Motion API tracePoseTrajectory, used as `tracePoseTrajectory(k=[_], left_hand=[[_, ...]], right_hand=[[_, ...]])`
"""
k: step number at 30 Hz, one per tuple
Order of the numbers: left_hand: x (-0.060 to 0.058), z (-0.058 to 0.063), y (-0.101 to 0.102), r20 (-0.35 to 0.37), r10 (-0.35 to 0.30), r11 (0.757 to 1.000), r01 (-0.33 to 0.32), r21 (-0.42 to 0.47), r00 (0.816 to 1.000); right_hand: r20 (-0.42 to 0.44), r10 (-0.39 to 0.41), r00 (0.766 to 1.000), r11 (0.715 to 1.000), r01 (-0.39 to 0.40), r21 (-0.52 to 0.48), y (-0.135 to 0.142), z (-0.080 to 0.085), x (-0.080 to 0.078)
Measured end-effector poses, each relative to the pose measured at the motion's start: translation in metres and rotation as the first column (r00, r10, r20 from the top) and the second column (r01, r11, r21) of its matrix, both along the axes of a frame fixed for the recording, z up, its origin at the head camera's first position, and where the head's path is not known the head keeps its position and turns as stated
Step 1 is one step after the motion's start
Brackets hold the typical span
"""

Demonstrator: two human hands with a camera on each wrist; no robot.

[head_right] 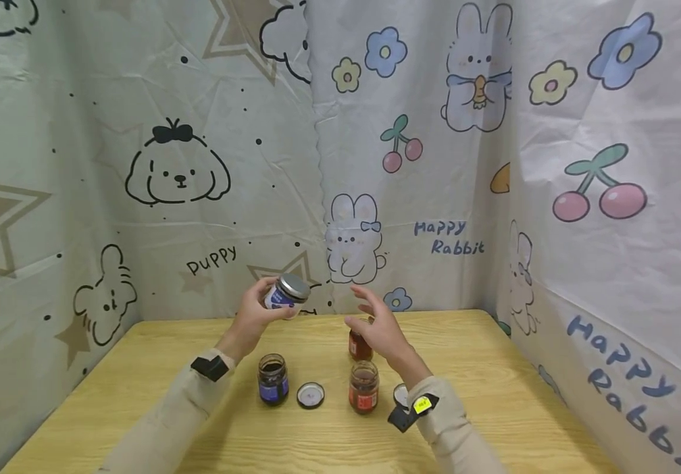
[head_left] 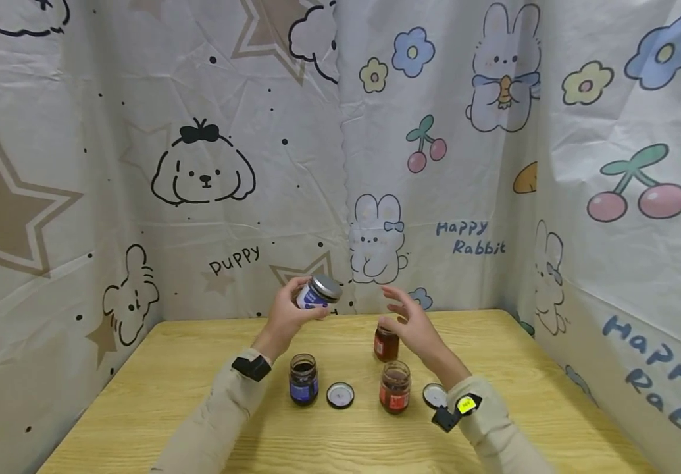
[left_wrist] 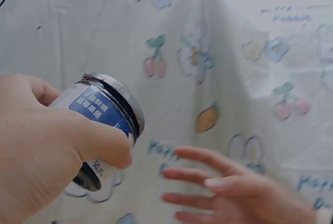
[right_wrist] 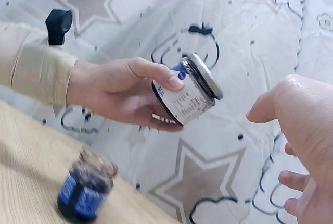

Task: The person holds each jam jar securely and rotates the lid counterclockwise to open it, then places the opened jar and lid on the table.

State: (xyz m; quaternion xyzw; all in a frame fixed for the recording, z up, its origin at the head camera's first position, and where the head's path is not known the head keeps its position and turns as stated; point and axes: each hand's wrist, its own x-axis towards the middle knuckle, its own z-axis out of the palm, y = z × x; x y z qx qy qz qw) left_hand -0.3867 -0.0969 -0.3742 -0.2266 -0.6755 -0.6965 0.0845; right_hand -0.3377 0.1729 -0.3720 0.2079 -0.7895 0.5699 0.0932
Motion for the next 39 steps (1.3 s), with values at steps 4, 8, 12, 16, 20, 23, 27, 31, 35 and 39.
tracePoseTrajectory(k=[4, 8, 12, 16, 20, 23, 27, 31, 35, 39], left_hand=[[0.035, 0.010, 0.010, -0.031, -0.035, 0.992, 0.039, 0.117, 0.999], [0.068, 0.010, 0.020, -0.047, -0.032, 0.987, 0.039, 0.156, 0.998], [0.085, 0.008, 0.027, -0.096, -0.060, 0.992, 0.070, 0.100, 0.994], [0.092, 0.011, 0.029, -0.138, -0.095, 0.995, 0.099, 0.026, 0.986], [0.094, 0.011, 0.028, -0.156, -0.105, 0.993, 0.094, -0.076, 0.982], [0.097, 0.013, 0.028, -0.192, -0.089, 0.986, 0.059, -0.156, 0.977], [0.100, 0.017, 0.026, -0.226, -0.069, 0.975, 0.017, -0.223, 0.972], [0.102, 0.020, 0.024, -0.218, -0.077, 0.969, 0.022, -0.248, 0.973], [0.104, 0.026, 0.020, -0.224, -0.075, 0.968, 0.017, -0.250, 0.972], [0.105, 0.030, 0.018, -0.221, -0.063, 0.967, 0.005, -0.254, 0.973]], right_hand=[[-0.008, 0.051, 0.999, 0.998, -0.051, -0.047, -0.008, 0.005, 0.012], [0.004, 0.088, 0.996, 0.996, -0.088, -0.032, -0.022, 0.021, 0.037], [0.003, 0.071, 0.997, 0.997, -0.071, 0.007, -0.036, 0.025, 0.049], [-0.043, 0.072, 0.996, 0.997, -0.071, 0.028, -0.045, 0.011, 0.040], [-0.081, 0.034, 0.996, 0.997, -0.028, 0.072, -0.051, 0.008, 0.045], [-0.067, -0.015, 0.998, 0.994, 0.022, 0.108, -0.052, 0.008, 0.048], [-0.019, -0.016, 1.000, 0.993, 0.018, 0.120, -0.052, 0.010, 0.050], [0.022, 0.033, 0.999, 0.995, -0.035, 0.093, -0.049, 0.013, 0.051], [0.029, 0.092, 0.995, 0.992, -0.094, 0.084, -0.049, 0.017, 0.050], [0.048, 0.144, 0.988, 0.987, -0.147, 0.067, -0.050, 0.022, 0.051]])
